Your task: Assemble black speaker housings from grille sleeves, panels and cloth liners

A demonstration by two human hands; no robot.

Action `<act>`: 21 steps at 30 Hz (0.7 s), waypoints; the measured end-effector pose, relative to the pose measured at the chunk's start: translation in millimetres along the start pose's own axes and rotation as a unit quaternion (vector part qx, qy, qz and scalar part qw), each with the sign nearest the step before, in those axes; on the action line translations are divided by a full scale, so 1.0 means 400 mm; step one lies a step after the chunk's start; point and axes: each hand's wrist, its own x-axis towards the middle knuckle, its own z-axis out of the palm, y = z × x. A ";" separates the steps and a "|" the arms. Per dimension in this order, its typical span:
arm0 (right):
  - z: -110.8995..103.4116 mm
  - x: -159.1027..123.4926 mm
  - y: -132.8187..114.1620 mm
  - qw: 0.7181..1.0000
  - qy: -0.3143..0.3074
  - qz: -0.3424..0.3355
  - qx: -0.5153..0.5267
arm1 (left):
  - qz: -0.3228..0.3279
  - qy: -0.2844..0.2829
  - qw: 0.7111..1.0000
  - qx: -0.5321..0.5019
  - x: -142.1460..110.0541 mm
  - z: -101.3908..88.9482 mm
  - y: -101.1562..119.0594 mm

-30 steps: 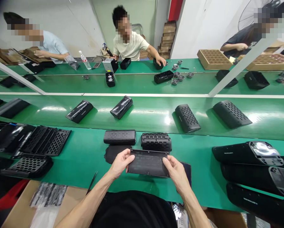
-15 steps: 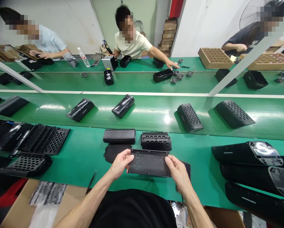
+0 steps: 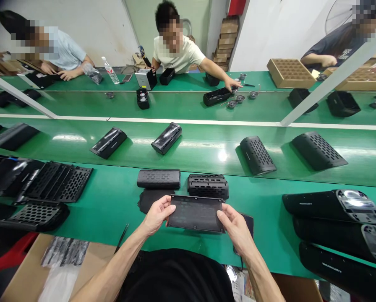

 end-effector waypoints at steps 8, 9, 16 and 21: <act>0.006 0.010 0.003 1.000 -0.006 0.013 0.023 | -0.015 0.012 0.999 -0.033 -0.002 -0.013 0.011; 0.009 0.012 0.002 0.999 -0.006 0.018 0.026 | -0.019 0.016 0.999 -0.044 -0.002 -0.012 0.014; 0.040 0.030 -0.023 0.999 -0.009 0.037 0.039 | -0.026 0.036 0.997 -0.070 0.001 -0.010 0.025; 0.055 0.034 -0.062 0.996 -0.004 0.054 0.072 | -0.053 0.017 0.984 -0.167 0.006 -0.022 0.056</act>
